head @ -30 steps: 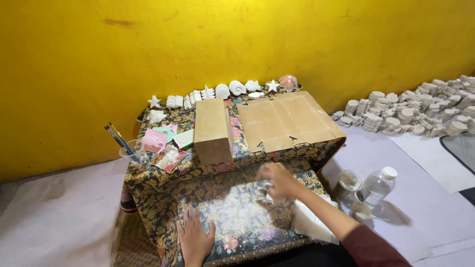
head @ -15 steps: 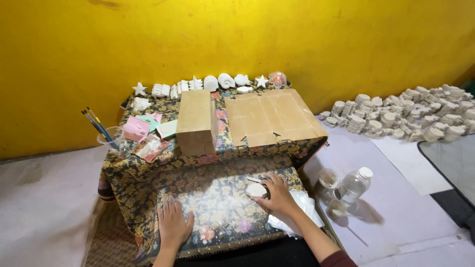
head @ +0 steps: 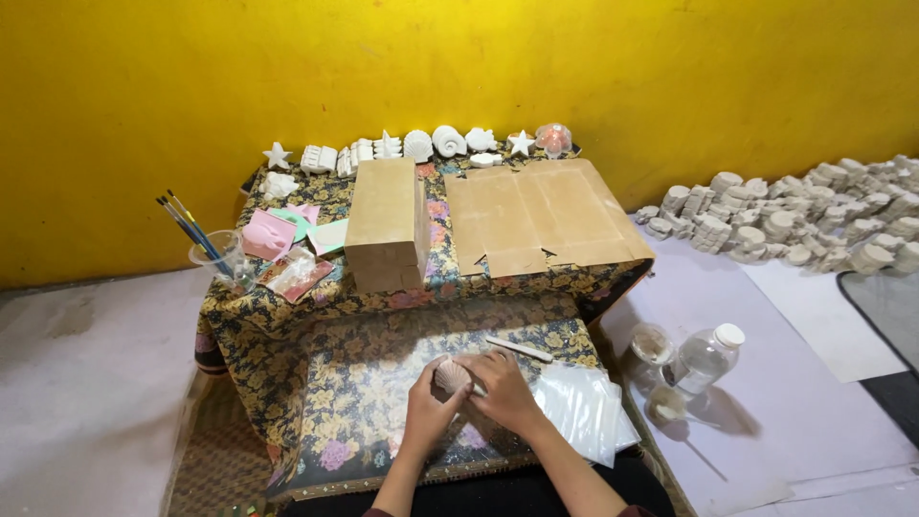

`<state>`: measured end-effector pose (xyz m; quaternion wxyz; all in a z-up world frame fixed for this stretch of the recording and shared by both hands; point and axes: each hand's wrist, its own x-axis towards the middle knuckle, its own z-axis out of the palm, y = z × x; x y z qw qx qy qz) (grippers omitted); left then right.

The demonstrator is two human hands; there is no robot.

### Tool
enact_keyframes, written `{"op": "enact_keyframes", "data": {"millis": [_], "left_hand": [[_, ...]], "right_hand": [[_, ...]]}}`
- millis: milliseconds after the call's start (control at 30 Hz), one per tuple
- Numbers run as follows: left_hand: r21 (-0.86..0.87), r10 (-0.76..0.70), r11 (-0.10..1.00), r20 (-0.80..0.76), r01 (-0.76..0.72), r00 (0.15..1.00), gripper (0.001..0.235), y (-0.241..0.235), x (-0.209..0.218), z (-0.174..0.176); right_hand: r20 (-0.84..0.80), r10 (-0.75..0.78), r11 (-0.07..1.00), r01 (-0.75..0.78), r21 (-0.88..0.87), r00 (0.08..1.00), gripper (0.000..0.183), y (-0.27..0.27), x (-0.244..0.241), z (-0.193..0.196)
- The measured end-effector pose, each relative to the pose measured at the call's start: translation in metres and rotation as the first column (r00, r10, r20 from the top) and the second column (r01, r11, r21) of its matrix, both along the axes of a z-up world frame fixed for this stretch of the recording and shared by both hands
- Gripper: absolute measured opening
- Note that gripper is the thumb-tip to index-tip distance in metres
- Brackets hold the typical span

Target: The person cleans small white decorative items using a small brush and places them into a cardboard box. They handle each item individually, brushing off dust or residue, then pack them into plastic bags and the box.

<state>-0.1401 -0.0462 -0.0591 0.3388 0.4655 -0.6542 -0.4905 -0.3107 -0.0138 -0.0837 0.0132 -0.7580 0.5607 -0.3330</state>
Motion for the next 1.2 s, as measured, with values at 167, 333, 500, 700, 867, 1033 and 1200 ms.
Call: {"op": "enact_keyframes", "data": {"millis": [167, 333, 500, 700, 867, 1033, 1200], "left_hand": [[0.1, 0.085, 0.991, 0.027, -0.087, 0.996, 0.051, -0.005, -0.001, -0.009], [0.115, 0.141, 0.983, -0.002, -0.14, 0.99, 0.026, -0.005, 0.002, -0.001], [0.413, 0.361, 0.868, -0.142, -0.276, 0.922, 0.028, -0.025, 0.007, -0.021], [0.6, 0.455, 0.797, -0.52, -0.07, 0.723, 0.028, -0.032, 0.019, -0.039], [0.625, 0.443, 0.78, -0.586, 0.03, 0.679, 0.076, -0.045, 0.017, -0.053], [0.638, 0.376, 0.627, -0.75, 0.446, 0.545, 0.019, -0.023, 0.001, -0.041], [0.497, -0.132, 0.601, -0.71, 0.626, 0.691, 0.044, -0.027, -0.002, -0.051]], "right_hand": [[0.072, -0.095, 0.92, 0.06, 0.386, 0.993, 0.076, 0.017, -0.001, 0.063], [-0.085, -0.338, 0.842, 0.342, 0.417, 0.937, 0.072, 0.006, -0.051, 0.025], [-0.226, -0.565, 0.692, 0.605, 0.394, 0.793, 0.03, -0.011, -0.066, -0.001], [0.081, -0.483, 0.854, 0.448, 0.265, 0.872, 0.013, -0.006, -0.029, 0.015], [0.465, -0.315, 0.91, 0.123, 0.396, 0.828, 0.02, 0.012, -0.002, 0.028], [0.476, -0.294, 0.87, 0.027, 0.491, 0.828, 0.086, 0.013, -0.002, 0.032], [0.516, -0.286, 0.899, 0.04, 0.436, 0.807, 0.029, 0.014, -0.008, 0.038]]}}
